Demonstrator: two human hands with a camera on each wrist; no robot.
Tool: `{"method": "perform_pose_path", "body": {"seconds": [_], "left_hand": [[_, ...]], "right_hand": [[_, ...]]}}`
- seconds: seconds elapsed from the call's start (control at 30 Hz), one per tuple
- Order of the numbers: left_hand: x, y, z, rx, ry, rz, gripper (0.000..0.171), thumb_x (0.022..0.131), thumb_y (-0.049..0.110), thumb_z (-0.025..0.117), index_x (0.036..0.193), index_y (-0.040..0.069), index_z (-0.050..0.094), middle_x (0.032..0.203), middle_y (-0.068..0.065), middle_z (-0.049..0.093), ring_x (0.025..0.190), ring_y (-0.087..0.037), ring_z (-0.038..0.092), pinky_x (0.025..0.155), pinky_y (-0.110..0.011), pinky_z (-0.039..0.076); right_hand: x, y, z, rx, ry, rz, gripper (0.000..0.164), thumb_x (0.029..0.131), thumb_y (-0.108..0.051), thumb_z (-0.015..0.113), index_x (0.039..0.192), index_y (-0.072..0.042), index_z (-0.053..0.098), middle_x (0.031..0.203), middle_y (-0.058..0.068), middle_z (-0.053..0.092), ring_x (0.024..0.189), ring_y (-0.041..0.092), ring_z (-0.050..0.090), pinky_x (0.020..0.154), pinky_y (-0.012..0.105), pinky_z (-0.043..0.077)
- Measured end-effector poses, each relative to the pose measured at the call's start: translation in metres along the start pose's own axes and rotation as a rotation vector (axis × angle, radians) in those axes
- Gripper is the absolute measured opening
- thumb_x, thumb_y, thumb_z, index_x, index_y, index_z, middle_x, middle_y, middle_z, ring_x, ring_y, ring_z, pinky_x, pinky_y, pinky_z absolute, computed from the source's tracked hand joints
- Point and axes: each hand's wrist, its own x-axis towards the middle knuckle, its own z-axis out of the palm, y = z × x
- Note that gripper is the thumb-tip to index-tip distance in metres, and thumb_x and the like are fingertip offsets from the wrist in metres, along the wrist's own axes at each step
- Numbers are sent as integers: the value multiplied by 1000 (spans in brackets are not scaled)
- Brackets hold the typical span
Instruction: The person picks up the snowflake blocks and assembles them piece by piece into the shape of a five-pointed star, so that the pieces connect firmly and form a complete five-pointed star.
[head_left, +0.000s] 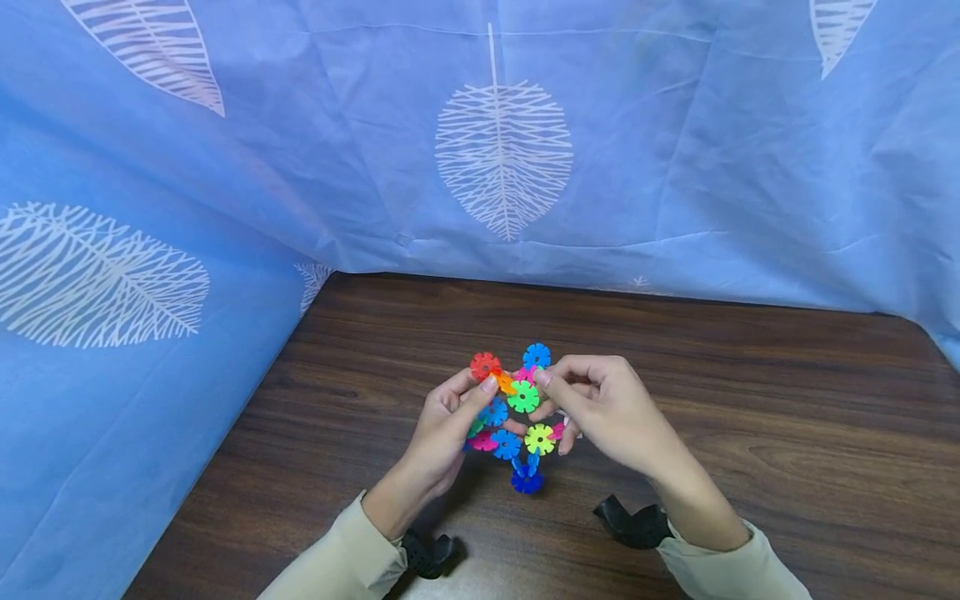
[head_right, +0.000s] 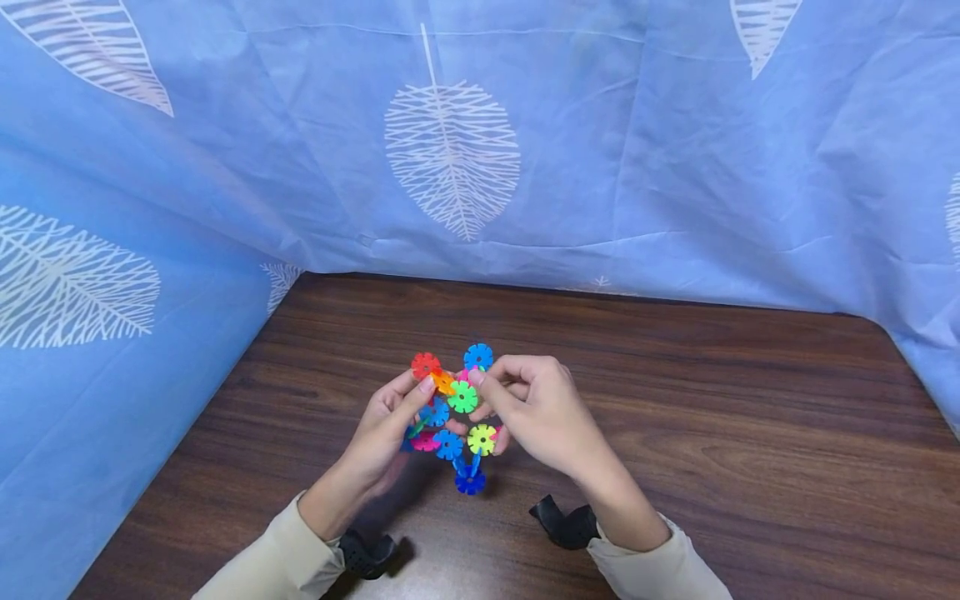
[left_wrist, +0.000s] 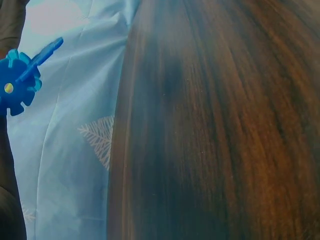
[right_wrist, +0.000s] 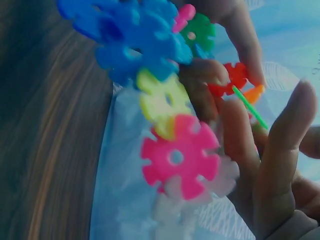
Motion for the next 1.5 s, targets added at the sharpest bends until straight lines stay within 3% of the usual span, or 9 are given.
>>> {"method": "perform_pose_path", "body": {"seconds": [0.2,0.3,0.43,0.53,0.6,0.83,1.17,1.3,1.5], "left_hand": [[0,-1,1,15,-21,-9,45,107,27,59,139,-3,54,108,-10,77,77,-20,77,86,-33,61],[-1,-2,1,8,-47,-20,44,107,27,59,140,-2,53,111,-10,76,77,-20,77,84,-34,61],[-1,-2,2,-5,-83,-25,43,107,26,58,141,0,53,115,-12,75,77,-20,77,81,-36,62],[-2,-3,3,-16,-93,-23,43,107,26,58,141,0,53,115,-11,75,76,-19,77,80,-35,62],[-2,-3,3,-22,-94,-21,43,107,26,58,141,0,53,114,-11,75,76,-19,76,79,-35,63],[-1,-4,2,-18,-71,-31,41,107,27,59,139,1,55,106,-11,76,76,-20,77,82,-37,62],[0,-5,-2,30,8,22,39,108,30,59,129,-3,57,94,-8,77,75,-19,77,76,-35,63],[0,-6,-3,25,43,40,34,108,30,59,123,0,59,89,-5,76,73,-19,76,72,-33,63],[1,-6,-4,9,-2,69,32,106,17,63,130,-3,56,93,-4,76,76,-19,76,78,-33,63]], "right_hand": [[-1,-3,-5,3,-20,33,26,107,-12,59,92,7,50,74,14,73,61,39,72,47,43,59],[-1,-4,-8,17,-6,56,22,105,-8,61,104,7,44,76,16,72,57,39,70,42,41,56],[0,0,-14,-11,-5,58,41,100,-5,69,129,5,42,92,18,71,47,34,63,37,33,49],[2,5,-18,-31,-46,52,47,97,-9,73,136,1,49,100,17,68,46,29,57,38,29,46],[4,9,-21,3,-93,57,43,97,-11,73,134,1,54,99,17,66,46,24,54,39,26,42],[8,22,-32,191,-208,120,33,100,-13,69,124,8,59,59,3,49,46,10,40,40,18,25],[11,24,-37,155,-182,133,28,100,-13,69,120,5,63,63,3,51,51,11,44,44,17,34],[12,25,-37,184,-208,90,29,101,-10,66,123,8,60,64,2,51,51,13,42,44,19,32],[12,26,-37,225,-224,34,29,103,-7,63,124,12,57,65,-1,53,50,14,38,40,23,26]]}}
